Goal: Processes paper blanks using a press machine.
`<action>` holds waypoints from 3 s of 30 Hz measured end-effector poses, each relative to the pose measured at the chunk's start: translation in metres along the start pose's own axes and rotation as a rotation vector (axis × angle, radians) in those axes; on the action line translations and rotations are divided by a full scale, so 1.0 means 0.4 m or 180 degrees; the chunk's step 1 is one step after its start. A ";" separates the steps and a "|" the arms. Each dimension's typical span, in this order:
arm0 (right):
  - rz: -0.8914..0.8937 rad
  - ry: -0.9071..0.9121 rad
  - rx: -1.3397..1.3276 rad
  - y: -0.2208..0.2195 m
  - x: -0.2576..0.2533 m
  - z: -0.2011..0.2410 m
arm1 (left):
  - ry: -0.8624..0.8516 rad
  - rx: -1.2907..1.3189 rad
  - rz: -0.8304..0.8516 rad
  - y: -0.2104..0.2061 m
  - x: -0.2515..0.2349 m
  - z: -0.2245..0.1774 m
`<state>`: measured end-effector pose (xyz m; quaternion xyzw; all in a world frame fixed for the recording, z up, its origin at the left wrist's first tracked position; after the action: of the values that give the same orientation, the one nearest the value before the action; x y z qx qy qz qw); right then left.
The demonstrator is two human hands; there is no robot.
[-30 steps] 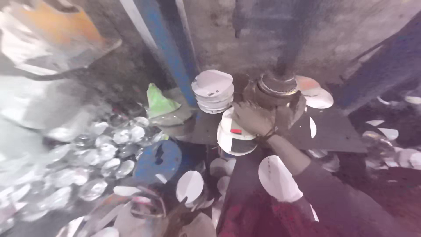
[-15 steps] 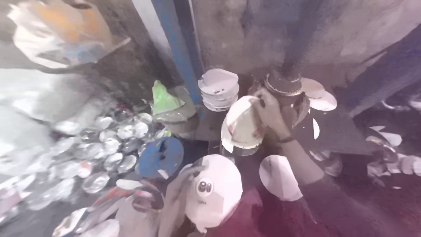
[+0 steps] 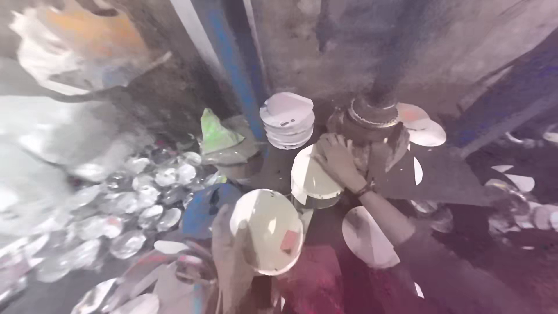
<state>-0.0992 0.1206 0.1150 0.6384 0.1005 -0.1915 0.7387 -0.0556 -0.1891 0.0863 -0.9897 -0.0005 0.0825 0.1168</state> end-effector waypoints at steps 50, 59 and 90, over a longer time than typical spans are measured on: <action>-0.0088 -0.0306 0.0142 0.014 0.024 0.004 | -0.0249 0.0114 -0.0772 0.019 -0.046 0.027; -0.0434 -0.0051 -0.2822 0.125 0.061 0.037 | 0.0018 0.0599 -0.0026 -0.132 -0.059 -0.001; -0.2094 -0.0548 0.1192 0.167 0.037 -0.282 | 0.0099 0.1039 0.0679 -0.275 -0.061 0.004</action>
<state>-0.0475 0.2365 0.1510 0.6775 0.2008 -0.4860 0.5142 -0.0781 -0.0823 0.1144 -0.9533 0.1196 0.0781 0.2663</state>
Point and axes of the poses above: each hand's wrist, its own x-axis away from the middle knuckle, its own y-axis out of the back of the hand, z = x × y, the point moved 2 cm from there along -x, towards the middle knuckle, and after that the axes turned 7 degrees about x, right-handed, at the moved point
